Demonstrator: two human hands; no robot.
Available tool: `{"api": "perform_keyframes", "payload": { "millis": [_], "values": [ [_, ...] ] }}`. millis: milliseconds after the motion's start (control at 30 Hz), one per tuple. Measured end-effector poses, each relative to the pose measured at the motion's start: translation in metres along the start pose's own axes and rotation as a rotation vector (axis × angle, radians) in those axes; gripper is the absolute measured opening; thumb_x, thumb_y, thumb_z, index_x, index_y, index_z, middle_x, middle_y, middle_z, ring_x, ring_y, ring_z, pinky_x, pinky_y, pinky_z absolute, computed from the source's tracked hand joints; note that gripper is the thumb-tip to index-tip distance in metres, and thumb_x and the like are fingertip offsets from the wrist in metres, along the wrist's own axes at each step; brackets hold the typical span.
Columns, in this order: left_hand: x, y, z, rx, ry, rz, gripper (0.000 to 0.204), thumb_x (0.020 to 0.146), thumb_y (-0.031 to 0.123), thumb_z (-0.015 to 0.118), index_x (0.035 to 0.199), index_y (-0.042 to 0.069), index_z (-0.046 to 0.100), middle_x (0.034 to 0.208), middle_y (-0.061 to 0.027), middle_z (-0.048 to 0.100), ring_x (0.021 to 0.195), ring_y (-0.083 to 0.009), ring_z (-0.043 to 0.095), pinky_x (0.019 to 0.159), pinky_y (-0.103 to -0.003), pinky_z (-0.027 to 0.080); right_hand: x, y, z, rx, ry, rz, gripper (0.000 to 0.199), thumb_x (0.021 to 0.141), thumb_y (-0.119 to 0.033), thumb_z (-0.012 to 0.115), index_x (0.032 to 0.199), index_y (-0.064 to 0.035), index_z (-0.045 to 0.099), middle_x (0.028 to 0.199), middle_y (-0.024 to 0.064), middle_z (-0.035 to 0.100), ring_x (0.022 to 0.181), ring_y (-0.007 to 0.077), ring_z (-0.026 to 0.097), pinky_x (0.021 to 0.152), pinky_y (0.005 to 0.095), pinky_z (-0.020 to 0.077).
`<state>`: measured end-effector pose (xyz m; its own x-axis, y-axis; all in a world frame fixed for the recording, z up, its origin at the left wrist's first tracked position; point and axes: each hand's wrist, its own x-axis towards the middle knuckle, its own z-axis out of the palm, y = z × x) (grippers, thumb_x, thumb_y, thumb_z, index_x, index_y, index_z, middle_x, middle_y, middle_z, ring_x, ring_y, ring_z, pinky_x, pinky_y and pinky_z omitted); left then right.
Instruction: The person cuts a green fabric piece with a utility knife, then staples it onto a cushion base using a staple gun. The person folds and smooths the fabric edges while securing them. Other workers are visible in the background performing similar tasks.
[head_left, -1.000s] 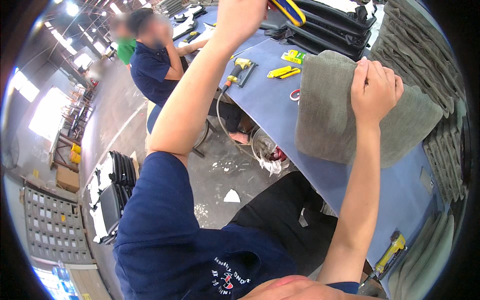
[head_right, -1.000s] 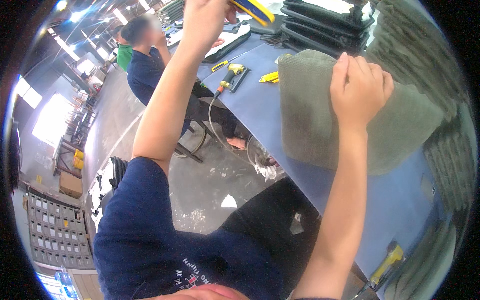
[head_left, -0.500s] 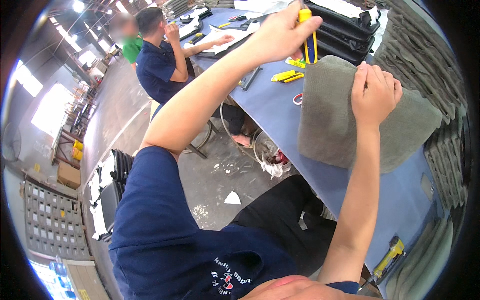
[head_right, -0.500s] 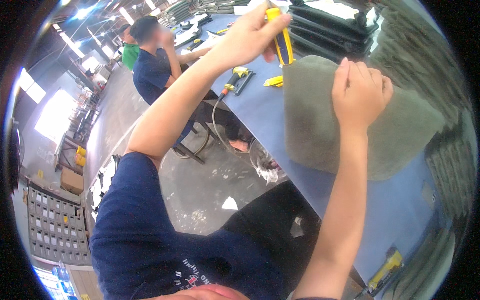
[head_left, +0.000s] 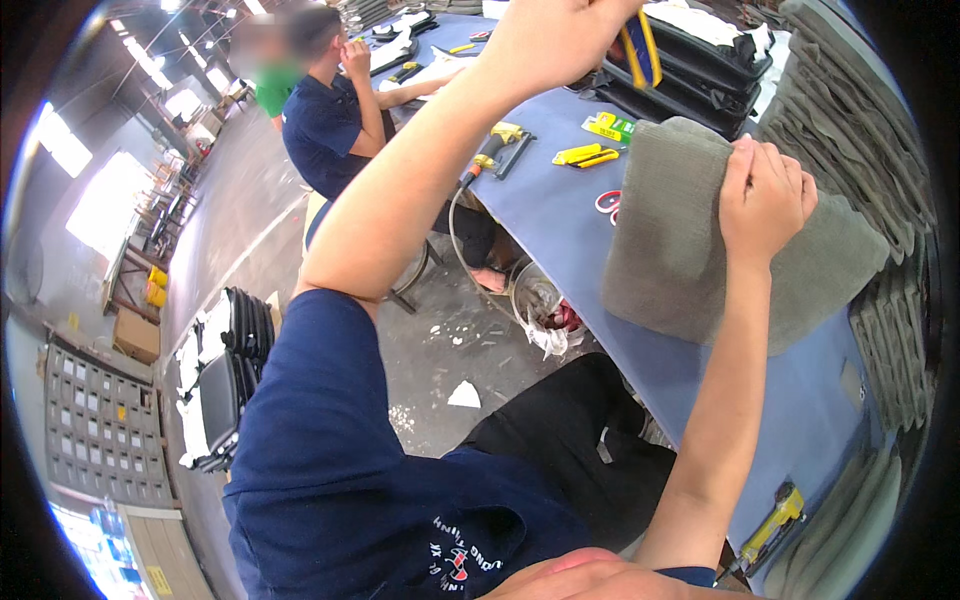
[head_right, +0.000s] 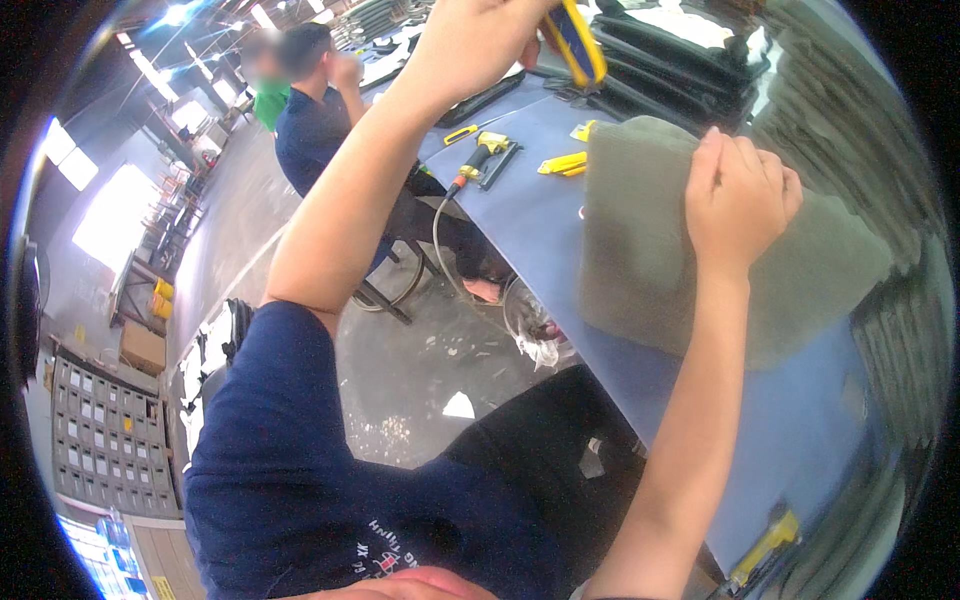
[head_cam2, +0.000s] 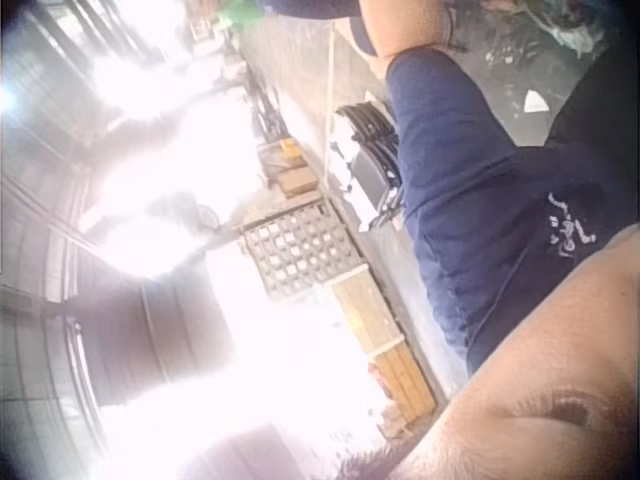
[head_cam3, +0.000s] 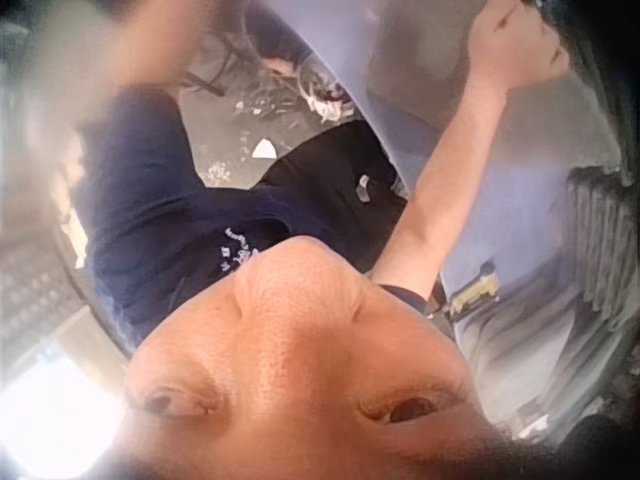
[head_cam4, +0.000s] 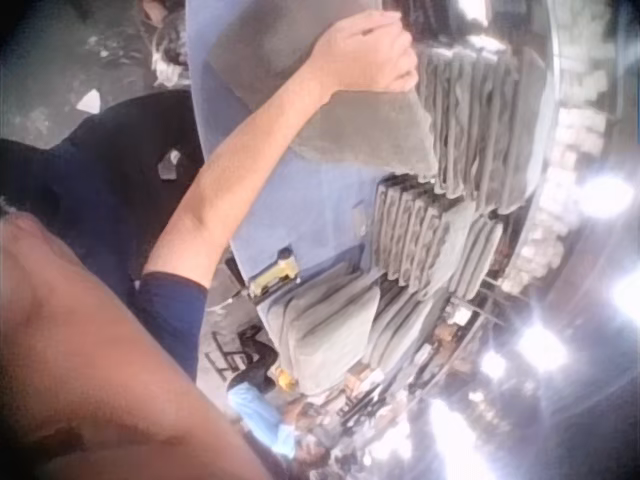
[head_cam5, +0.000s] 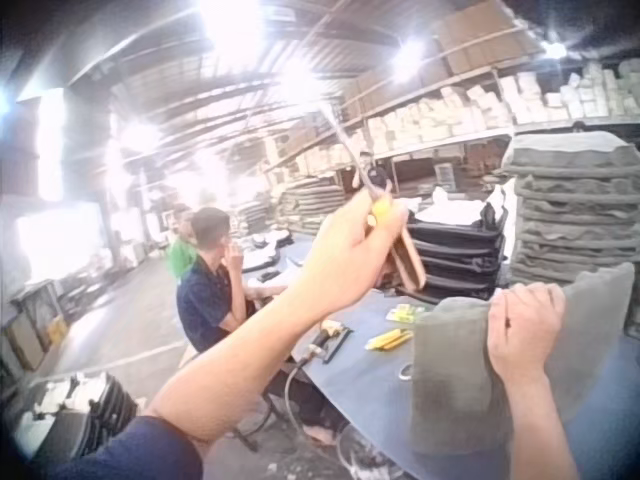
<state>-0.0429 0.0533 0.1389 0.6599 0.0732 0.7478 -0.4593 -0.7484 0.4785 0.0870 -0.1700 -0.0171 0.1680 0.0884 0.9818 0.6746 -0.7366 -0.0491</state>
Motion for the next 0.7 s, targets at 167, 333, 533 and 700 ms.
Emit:
{"api": "perform_keyframes", "payload": {
  "millis": [167, 333, 533, 700],
  "values": [
    [-0.021, -0.037, 0.031, 0.396, -0.012, 0.111, 0.053, 0.111, 0.048, 0.065, 0.115, -0.005, 0.069, 0.082, -0.0280, 0.075, 0.086, -0.0490, 0.078, 0.080, -0.058, 0.062, -0.002, 0.001, 0.004, -0.050, -0.046, -0.017, 0.029, 0.109, -0.033, 0.064, 0.088, -0.0184, 0.078, 0.085, -0.0031, 0.072, 0.093, 0.0178, 0.070, 0.099, 0.0405, 0.0457],
    [-0.032, -0.015, 0.010, 0.256, -0.032, 0.109, 0.049, 0.109, 0.049, 0.067, 0.109, 0.000, 0.069, 0.080, -0.0228, 0.076, 0.079, -0.0443, 0.079, 0.075, -0.053, 0.062, -0.002, 0.002, 0.001, -0.060, -0.052, -0.027, 0.028, 0.109, -0.032, 0.064, 0.090, -0.0184, 0.080, 0.088, -0.0047, 0.075, 0.095, 0.0169, 0.071, 0.098, 0.0388, 0.0458],
    [-0.039, -0.001, -0.001, 0.358, -0.052, 0.194, 0.045, 0.109, 0.048, 0.068, 0.111, 0.002, 0.071, 0.079, -0.0200, 0.076, 0.077, -0.0419, 0.078, 0.072, -0.052, 0.060, -0.001, 0.000, 0.002, -0.062, -0.046, -0.037, 0.028, 0.109, -0.031, 0.064, 0.090, -0.0179, 0.080, 0.089, -0.0053, 0.076, 0.095, 0.0170, 0.071, 0.096, 0.0384, 0.0462],
    [-0.047, 0.009, 0.005, 0.383, -0.093, 0.208, 0.044, 0.108, 0.047, 0.070, 0.110, 0.003, 0.071, 0.078, -0.0172, 0.076, 0.077, -0.0360, 0.079, 0.071, -0.049, 0.062, -0.002, -0.001, 0.000, -0.065, -0.041, -0.037, 0.028, 0.109, -0.031, 0.064, 0.089, -0.0184, 0.080, 0.088, -0.0050, 0.075, 0.094, 0.0169, 0.071, 0.096, 0.0381, 0.0462]
  ]
}}
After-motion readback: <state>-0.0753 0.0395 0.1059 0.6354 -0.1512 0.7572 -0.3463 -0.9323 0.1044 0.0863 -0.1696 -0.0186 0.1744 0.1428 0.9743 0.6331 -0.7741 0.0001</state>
